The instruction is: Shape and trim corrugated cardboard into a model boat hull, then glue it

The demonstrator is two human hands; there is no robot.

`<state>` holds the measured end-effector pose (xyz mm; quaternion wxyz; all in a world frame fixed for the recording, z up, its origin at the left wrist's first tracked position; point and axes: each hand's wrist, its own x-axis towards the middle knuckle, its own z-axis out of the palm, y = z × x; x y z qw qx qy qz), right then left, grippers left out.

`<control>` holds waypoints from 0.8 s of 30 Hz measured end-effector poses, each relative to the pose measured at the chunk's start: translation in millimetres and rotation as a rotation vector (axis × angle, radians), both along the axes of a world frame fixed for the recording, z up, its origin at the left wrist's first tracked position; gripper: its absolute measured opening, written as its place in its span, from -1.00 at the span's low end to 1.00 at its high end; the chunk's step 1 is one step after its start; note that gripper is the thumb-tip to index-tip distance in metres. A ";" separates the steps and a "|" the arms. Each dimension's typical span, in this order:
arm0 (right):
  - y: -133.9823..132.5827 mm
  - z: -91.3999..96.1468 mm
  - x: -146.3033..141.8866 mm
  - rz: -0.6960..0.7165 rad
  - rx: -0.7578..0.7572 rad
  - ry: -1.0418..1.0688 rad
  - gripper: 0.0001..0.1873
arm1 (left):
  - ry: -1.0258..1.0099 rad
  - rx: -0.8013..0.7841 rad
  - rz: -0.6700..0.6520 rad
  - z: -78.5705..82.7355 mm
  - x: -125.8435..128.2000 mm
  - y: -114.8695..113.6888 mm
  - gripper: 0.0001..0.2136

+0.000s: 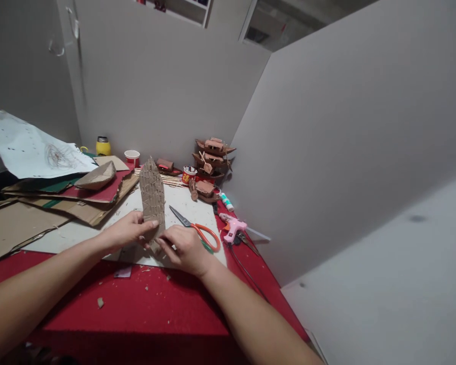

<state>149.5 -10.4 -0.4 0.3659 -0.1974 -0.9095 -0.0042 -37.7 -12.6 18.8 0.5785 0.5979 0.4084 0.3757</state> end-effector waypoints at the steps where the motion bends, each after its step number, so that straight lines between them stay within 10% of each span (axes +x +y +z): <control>1: -0.8 0.3 -0.1 0.002 0.005 0.002 -0.91 | 0.004 0.004 -0.002 -0.2 0.1 -0.4 -0.70; 24: -1.4 -2.7 -2.0 -0.012 -0.060 0.077 -0.90 | -0.037 -0.049 -0.038 2.8 1.3 -3.0 -0.71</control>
